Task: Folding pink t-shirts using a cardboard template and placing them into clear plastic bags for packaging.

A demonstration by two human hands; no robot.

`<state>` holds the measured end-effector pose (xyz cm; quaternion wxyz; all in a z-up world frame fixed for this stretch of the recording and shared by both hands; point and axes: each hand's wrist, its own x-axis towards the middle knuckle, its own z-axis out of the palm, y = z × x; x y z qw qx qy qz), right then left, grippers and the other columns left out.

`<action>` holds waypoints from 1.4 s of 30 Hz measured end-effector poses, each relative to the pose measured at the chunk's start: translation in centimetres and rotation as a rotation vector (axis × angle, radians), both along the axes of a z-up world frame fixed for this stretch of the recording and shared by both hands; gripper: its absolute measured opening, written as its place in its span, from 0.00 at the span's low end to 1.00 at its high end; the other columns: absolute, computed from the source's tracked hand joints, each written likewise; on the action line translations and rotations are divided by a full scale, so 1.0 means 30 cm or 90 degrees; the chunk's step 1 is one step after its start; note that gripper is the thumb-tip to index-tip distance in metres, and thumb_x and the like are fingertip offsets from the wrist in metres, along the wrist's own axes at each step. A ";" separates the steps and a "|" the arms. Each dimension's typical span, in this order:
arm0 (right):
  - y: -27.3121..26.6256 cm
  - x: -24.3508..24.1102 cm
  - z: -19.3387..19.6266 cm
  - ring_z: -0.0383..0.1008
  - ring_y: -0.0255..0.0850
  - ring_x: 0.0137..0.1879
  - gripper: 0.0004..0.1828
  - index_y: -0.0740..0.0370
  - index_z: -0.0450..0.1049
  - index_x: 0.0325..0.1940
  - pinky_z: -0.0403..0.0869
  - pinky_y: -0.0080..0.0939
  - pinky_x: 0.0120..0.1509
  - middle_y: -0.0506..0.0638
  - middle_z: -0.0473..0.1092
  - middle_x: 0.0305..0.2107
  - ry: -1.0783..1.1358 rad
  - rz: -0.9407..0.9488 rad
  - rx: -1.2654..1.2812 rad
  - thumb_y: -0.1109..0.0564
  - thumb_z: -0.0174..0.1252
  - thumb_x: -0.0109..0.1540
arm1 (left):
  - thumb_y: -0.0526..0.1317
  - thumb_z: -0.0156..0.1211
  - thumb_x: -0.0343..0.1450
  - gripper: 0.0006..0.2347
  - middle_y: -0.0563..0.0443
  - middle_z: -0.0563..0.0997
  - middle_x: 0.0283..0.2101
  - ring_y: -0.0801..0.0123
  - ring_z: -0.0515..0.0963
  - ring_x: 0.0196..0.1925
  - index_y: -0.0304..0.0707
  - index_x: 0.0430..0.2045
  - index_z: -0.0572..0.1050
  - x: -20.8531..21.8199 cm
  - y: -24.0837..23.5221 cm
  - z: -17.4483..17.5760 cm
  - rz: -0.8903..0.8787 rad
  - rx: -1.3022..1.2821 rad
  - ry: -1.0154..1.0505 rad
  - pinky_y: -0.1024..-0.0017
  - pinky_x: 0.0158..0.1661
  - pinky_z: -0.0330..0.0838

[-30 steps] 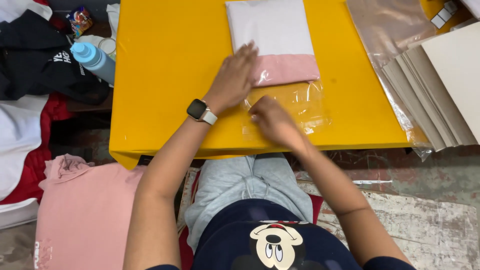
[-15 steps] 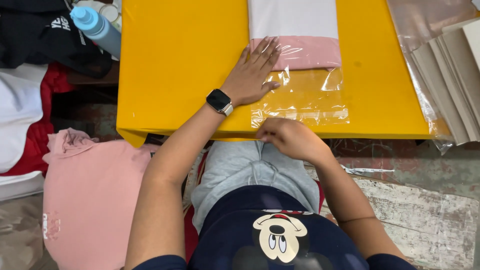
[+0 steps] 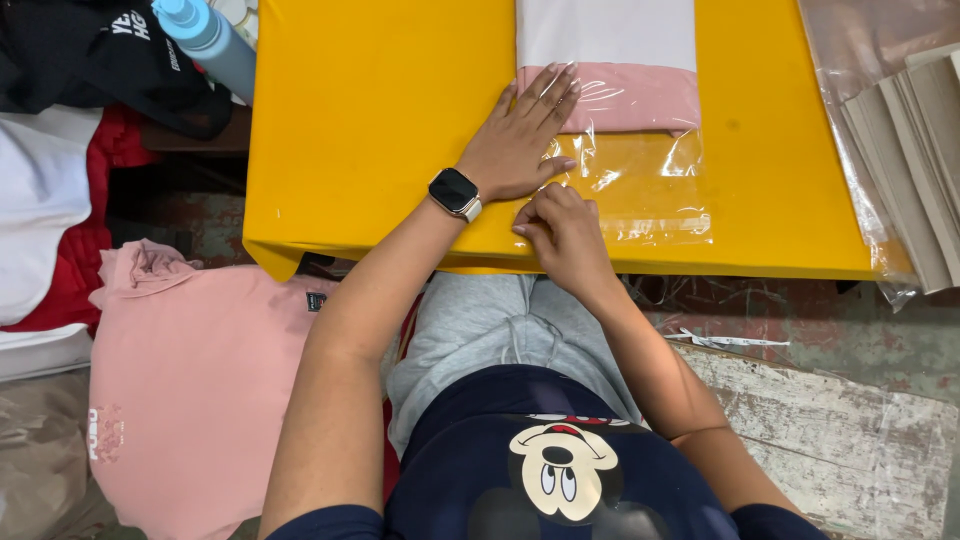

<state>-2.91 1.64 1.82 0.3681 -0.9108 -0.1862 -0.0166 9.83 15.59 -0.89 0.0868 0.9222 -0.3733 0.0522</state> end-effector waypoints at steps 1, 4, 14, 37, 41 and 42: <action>-0.018 -0.008 0.009 0.67 0.44 0.48 0.03 0.53 0.73 0.36 0.59 0.48 0.50 0.43 0.67 0.35 0.000 -0.002 0.000 0.60 0.58 0.65 | 0.64 0.44 0.82 0.36 0.49 0.38 0.80 0.59 0.37 0.81 0.41 0.77 0.42 -0.005 0.001 0.013 -0.002 0.000 0.000 0.49 0.75 0.41; -0.152 -0.062 0.032 0.61 0.49 0.48 0.08 0.61 0.71 0.39 0.57 0.50 0.51 0.49 0.68 0.39 -0.183 0.147 0.001 0.55 0.53 0.70 | 0.63 0.41 0.82 0.36 0.49 0.35 0.80 0.60 0.34 0.81 0.41 0.77 0.39 -0.011 0.005 0.034 -0.003 0.012 0.050 0.49 0.75 0.35; -1.647 -0.832 -0.106 0.79 0.62 0.48 0.20 0.72 0.87 0.45 0.74 0.59 0.53 0.68 0.79 0.45 0.383 -0.659 -0.433 0.49 0.66 0.69 | 0.59 0.40 0.81 0.34 0.47 0.33 0.80 0.57 0.32 0.81 0.41 0.76 0.36 -0.015 0.007 0.070 -0.027 -0.024 0.102 0.45 0.74 0.32; -0.738 0.092 -0.032 0.62 0.47 0.76 0.23 0.55 0.70 0.67 0.64 0.52 0.68 0.49 0.67 0.68 -0.302 0.217 -0.327 0.46 0.45 0.72 | 0.80 0.30 0.66 0.48 0.43 0.54 0.77 0.53 0.49 0.80 0.41 0.73 0.53 -0.272 0.205 0.105 -0.170 0.074 0.082 0.39 0.72 0.37; -0.742 -0.013 -0.017 0.66 0.45 0.73 0.23 0.52 0.71 0.68 0.65 0.53 0.68 0.48 0.69 0.66 -0.257 0.236 -0.294 0.45 0.43 0.71 | 0.68 0.53 0.60 0.45 0.44 0.61 0.74 0.56 0.54 0.78 0.41 0.71 0.57 -0.387 0.222 0.053 -0.197 0.115 -0.038 0.42 0.71 0.47; -0.744 -0.034 -0.006 0.67 0.45 0.72 0.23 0.51 0.71 0.67 0.65 0.54 0.68 0.48 0.70 0.65 -0.242 0.250 -0.287 0.46 0.41 0.72 | 0.54 0.70 0.61 0.41 0.47 0.64 0.73 0.59 0.58 0.77 0.43 0.70 0.59 -0.418 0.221 0.018 -0.173 0.127 -0.146 0.47 0.71 0.52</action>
